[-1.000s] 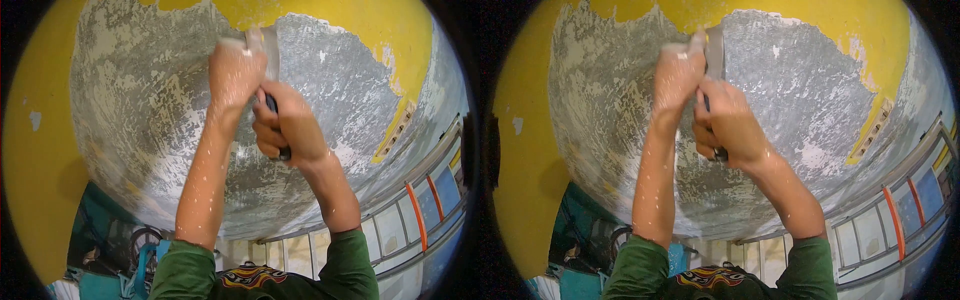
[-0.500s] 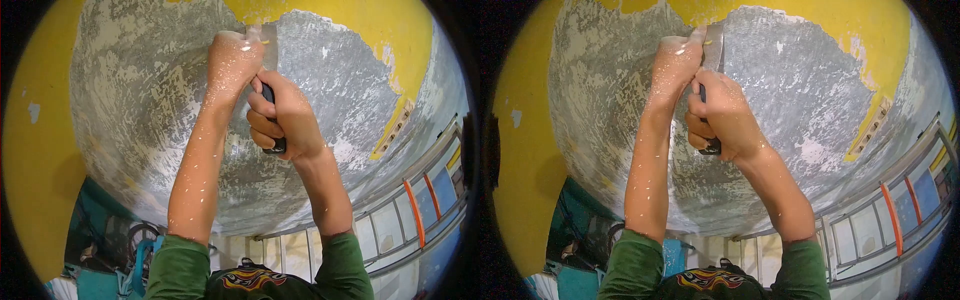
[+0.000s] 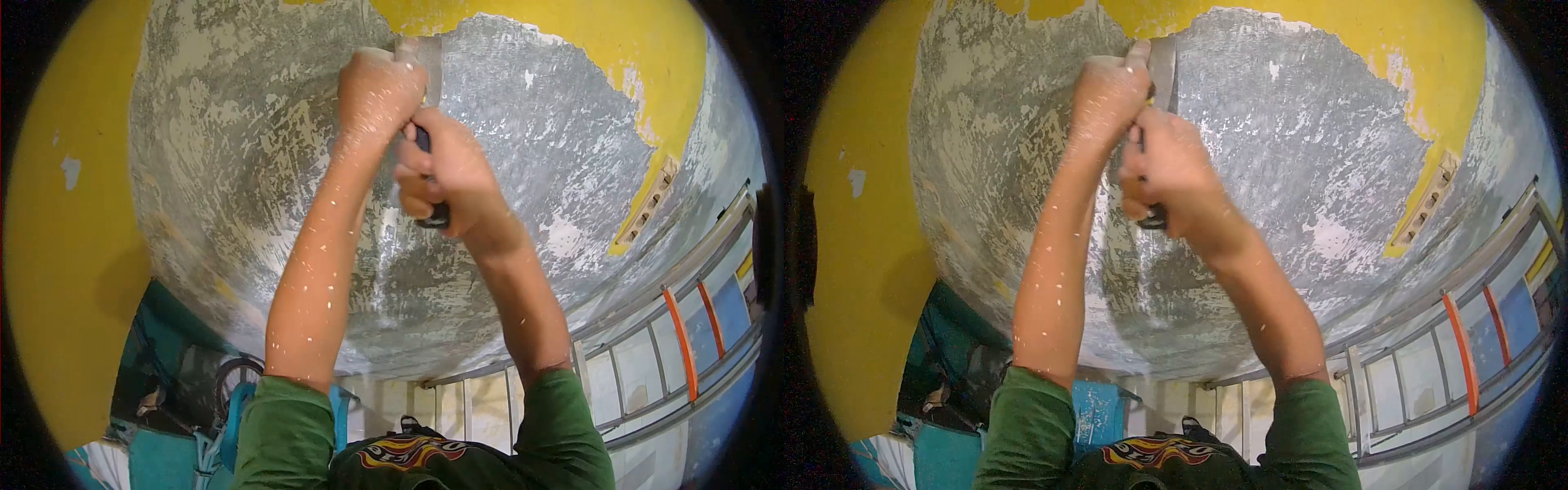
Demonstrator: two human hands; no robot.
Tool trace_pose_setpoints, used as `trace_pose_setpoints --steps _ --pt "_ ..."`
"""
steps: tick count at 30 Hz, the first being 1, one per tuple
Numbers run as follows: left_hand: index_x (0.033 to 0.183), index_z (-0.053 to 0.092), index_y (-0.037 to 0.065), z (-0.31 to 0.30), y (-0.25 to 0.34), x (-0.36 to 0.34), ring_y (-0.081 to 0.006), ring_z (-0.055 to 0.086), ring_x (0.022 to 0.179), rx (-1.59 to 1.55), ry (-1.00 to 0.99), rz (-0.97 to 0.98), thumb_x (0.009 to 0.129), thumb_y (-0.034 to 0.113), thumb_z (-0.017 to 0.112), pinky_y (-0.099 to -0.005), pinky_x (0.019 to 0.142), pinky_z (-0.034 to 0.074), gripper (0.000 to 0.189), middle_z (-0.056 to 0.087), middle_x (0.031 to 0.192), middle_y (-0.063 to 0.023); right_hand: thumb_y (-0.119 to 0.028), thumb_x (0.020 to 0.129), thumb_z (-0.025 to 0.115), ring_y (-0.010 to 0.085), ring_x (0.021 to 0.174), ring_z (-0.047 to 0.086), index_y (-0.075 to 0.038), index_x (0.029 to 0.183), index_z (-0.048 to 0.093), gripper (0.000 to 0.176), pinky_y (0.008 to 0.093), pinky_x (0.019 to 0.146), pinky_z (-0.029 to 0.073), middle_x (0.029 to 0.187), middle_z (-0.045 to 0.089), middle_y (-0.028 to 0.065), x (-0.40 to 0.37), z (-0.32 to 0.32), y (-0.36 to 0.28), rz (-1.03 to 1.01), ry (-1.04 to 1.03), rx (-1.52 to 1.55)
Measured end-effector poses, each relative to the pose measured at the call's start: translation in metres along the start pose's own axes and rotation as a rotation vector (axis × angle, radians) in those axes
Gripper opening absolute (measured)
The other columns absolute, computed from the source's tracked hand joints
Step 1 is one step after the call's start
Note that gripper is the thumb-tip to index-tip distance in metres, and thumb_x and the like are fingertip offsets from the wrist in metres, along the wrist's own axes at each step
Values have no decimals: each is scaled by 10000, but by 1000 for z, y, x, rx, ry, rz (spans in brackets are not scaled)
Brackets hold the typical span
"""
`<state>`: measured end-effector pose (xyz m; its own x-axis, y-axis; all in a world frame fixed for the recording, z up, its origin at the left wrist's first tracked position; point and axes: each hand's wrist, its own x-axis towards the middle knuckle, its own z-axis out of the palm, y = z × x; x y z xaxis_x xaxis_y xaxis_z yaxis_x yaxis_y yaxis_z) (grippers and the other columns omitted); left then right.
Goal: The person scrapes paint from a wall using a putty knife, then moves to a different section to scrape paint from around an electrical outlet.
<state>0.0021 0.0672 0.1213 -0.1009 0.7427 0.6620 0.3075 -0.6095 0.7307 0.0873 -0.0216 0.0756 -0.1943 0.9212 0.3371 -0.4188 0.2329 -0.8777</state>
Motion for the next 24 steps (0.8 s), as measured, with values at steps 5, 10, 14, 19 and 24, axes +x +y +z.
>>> trace_pose_setpoints --steps 5,10,14,19,24 --pt "671 681 -48 -4 -4 -6 -371 692 647 74 39 78 940 381 561 -442 676 534 521 645 596 -216 -233 1000 401 95 397 276 -116 821 390 214 289 376 261 559 300 -26 4 0 9 -10 23 37" --pt "689 680 -55 -12 5 2 -347 656 656 33 -84 -10 911 478 588 -435 700 504 585 658 668 -234 -251 1032 389 53 375 245 -136 820 416 243 249 338 220 558 299 -55 5 15 4 -51 98 45" --pt "701 695 -48 0 -14 -5 -389 670 681 104 9 68 924 446 575 -452 703 514 555 665 682 -248 -250 1031 387 54 372 243 -127 808 414 256 255 332 228 558 301 -50 2 5 19 -34 108 14" --pt "734 709 -43 -5 -2 9 -441 686 759 68 -17 43 934 421 571 -487 756 530 523 671 721 -268 -266 1028 385 59 372 245 -130 783 395 280 255 331 234 545 294 -46 14 7 13 -88 69 10" --pt "667 700 -23 2 -15 -7 -342 641 592 134 50 96 924 457 576 -425 659 510 558 654 617 -193 -268 1037 369 53 383 254 -134 797 403 277 246 345 250 565 303 -50 5 -5 27 -125 5 -76"
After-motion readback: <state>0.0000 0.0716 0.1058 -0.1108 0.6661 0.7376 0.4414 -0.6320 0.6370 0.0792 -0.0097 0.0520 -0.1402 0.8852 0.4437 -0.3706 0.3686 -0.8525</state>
